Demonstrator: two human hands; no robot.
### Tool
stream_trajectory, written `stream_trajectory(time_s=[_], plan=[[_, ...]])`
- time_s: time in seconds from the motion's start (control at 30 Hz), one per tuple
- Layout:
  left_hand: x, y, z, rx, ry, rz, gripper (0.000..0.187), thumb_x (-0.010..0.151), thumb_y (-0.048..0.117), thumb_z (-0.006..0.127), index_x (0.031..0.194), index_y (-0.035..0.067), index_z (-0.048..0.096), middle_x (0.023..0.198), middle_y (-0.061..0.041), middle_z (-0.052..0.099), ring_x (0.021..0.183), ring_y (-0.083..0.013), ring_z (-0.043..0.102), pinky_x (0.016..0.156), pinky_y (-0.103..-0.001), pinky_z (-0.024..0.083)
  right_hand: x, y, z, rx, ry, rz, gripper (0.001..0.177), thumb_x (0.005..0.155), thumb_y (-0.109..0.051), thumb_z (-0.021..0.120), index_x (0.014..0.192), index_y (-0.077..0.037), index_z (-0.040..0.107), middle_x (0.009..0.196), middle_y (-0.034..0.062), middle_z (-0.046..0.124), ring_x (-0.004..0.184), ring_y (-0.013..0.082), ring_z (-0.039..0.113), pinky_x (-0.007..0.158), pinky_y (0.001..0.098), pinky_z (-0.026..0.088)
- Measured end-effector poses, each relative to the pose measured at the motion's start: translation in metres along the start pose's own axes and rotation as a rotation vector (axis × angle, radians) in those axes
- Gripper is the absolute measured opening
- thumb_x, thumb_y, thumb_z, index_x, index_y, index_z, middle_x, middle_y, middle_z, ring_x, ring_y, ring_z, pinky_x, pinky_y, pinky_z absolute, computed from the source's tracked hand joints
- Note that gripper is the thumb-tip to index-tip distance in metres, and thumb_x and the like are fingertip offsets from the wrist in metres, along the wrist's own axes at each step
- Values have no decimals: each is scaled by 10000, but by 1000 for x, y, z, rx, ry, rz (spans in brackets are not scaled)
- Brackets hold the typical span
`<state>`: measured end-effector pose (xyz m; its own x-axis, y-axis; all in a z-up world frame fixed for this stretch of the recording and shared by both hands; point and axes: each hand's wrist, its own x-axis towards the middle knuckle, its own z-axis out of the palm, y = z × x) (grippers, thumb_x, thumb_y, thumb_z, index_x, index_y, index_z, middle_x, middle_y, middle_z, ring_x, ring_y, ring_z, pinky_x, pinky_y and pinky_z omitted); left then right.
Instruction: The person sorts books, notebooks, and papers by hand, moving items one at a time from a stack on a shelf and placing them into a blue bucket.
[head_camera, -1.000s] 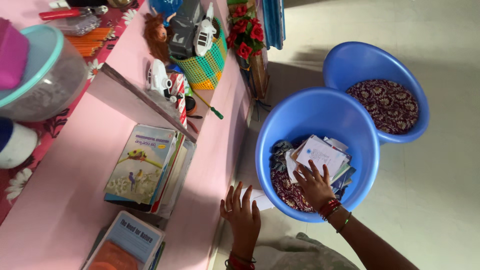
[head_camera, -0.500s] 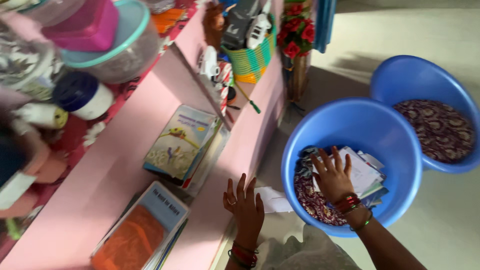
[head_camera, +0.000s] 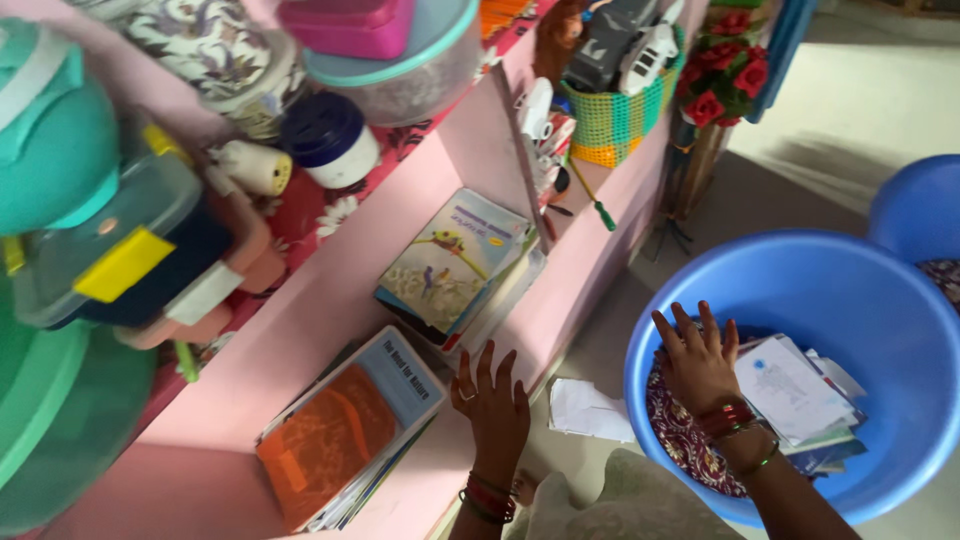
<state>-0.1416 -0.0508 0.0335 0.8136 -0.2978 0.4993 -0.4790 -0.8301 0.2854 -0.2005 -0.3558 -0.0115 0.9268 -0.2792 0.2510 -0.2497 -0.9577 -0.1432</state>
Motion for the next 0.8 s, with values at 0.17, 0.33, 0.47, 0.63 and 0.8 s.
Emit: stream_trajectory(time_s=[0.17, 0.33, 0.47, 0.63, 0.8], plan=[[2, -24, -1, 25, 34, -63, 490, 829, 172, 703, 1313, 182, 621, 1563, -76, 419, 1496, -375, 242, 1126, -604, 159, 21, -20, 10, -27, -51, -67, 677, 878, -371, 633, 1511, -308, 401, 1608, 49, 351, 1541, 383, 218, 1194, 712, 170], [0, -50, 1, 70, 49, -110, 460, 809, 170, 716, 1263, 195, 648, 1549, -67, 431, 1479, -380, 264, 1136, -603, 147, 37, -44, 22, -65, -58, -142, 656, 900, -382, 621, 1511, -306, 396, 1610, 46, 345, 1548, 380, 204, 1200, 710, 162], [2, -69, 1, 61, 84, -107, 421, 814, 144, 711, 1229, 195, 666, 1562, -55, 442, 1492, -377, 275, 1147, -575, 154, 44, -69, 28, -71, -112, -147, 675, 885, -383, 630, 1512, -309, 390, 1618, 31, 336, 1555, 355, 202, 1211, 689, 165], [4, -91, 0, 37, 116, -131, 427, 833, 162, 704, 1256, 164, 650, 1537, -86, 441, 1470, -408, 277, 1123, -610, 147, 57, -101, 35, -87, -96, -202, 695, 870, -383, 645, 1514, -314, 390, 1602, 27, 375, 1540, 329, 256, 1235, 663, 181], [12, -110, -8, 48, 49, -224, 405, 846, 150, 656, 1251, 179, 658, 1548, -62, 462, 1462, -391, 304, 1114, -637, 209, 77, -133, 41, -79, -67, -257, 697, 866, -377, 651, 1514, -321, 399, 1595, 18, 399, 1525, 330, 284, 1212, 663, 206]])
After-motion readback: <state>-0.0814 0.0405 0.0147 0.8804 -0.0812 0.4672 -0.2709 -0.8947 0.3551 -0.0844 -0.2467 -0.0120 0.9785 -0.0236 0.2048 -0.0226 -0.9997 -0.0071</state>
